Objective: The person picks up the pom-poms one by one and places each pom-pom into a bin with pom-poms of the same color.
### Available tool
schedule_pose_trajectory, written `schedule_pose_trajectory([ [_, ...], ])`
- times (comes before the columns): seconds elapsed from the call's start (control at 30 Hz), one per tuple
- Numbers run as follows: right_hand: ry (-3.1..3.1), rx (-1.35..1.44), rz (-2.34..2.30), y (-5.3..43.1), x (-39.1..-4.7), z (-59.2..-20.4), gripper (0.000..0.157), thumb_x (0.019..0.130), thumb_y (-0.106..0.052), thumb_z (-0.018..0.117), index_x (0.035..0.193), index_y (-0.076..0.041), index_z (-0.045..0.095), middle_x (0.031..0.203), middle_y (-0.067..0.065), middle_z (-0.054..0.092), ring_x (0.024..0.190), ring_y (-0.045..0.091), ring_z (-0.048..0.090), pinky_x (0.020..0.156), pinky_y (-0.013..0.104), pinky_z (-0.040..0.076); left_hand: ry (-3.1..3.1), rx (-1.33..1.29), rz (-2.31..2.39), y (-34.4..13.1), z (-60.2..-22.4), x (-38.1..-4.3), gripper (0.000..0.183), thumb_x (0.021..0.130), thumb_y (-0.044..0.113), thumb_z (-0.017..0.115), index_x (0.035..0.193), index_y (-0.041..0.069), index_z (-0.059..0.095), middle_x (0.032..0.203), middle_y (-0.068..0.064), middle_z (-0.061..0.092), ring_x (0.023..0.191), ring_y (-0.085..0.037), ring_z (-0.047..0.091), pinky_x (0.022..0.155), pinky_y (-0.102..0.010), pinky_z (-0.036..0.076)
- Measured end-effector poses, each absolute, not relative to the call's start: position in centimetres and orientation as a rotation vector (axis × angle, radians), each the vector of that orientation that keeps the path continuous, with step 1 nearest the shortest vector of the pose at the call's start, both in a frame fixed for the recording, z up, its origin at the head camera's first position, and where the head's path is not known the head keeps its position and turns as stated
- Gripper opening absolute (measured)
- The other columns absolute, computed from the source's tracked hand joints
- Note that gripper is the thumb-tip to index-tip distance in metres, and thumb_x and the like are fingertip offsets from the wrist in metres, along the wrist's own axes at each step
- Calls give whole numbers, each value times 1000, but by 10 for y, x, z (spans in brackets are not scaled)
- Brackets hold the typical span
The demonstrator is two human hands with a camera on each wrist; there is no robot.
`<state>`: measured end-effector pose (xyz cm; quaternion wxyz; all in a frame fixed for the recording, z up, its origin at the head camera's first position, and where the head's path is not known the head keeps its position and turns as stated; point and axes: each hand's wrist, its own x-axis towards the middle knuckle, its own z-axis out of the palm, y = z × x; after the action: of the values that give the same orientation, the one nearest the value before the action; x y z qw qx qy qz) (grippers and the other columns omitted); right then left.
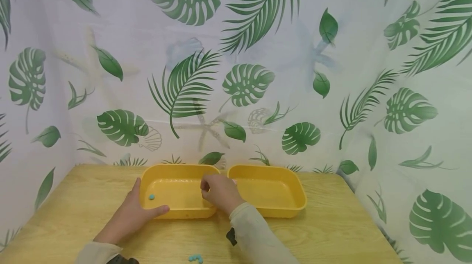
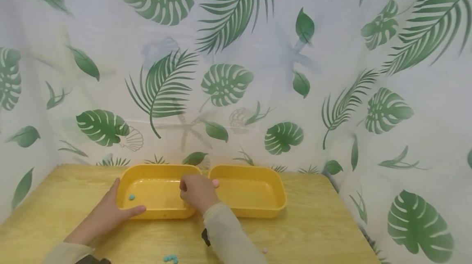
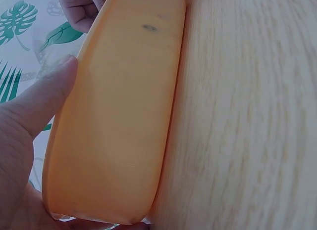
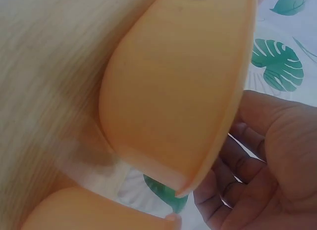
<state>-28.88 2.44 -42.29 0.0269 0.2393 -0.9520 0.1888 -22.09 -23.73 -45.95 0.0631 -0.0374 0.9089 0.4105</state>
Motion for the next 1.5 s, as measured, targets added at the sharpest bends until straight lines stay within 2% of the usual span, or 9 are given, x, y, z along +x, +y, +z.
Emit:
schedule_pose_trajectory([
  [0.2,-2914,781,563,27,-289,-427,9,91,-15,78,86,-17,71,77,-11,64,69,9,53,69,28,46,2742,-120,1226,-235,-459,-222,143,82,69,76,159,-5,-19,163,-42,5,148,-62,14,116,-72,21],
  [0.47,-2897,814,621,30,-287,-425,5,92,-18,78,90,-17,74,82,-10,68,71,7,56,71,25,48,2736,-127,1215,-236,-461,-224,144,81,70,76,158,-5,-20,163,-42,5,148,-62,14,116,-72,20],
  [0.8,-2853,767,772,61,-272,-418,5,95,-19,75,98,-18,72,88,-9,68,78,9,59,74,27,53,2739,-111,1216,-232,-460,-223,143,82,68,76,159,-4,-20,163,-43,4,148,-62,12,116,-72,20],
  [1.17,-2604,801,886,106,-239,-426,8,89,-8,79,95,-11,74,86,-6,70,74,11,63,69,24,54,2741,-107,1204,-234,-464,-224,143,82,70,75,158,-3,-22,163,-43,2,148,-62,11,116,-73,18],
  [1.4,-2608,814,986,115,-234,-434,11,89,-2,77,96,-10,73,90,-4,72,77,16,66,71,28,57,2729,-85,1208,-238,-464,-223,144,83,69,75,157,0,-26,163,-42,-4,149,-62,4,117,-73,14],
  [1.5,-2623,800,957,116,-233,-435,11,90,-5,78,97,-12,73,89,-5,71,78,17,67,72,29,57,2719,-80,1219,-240,-466,-223,144,83,67,76,157,0,-27,163,-42,-6,149,-62,3,117,-74,13],
])
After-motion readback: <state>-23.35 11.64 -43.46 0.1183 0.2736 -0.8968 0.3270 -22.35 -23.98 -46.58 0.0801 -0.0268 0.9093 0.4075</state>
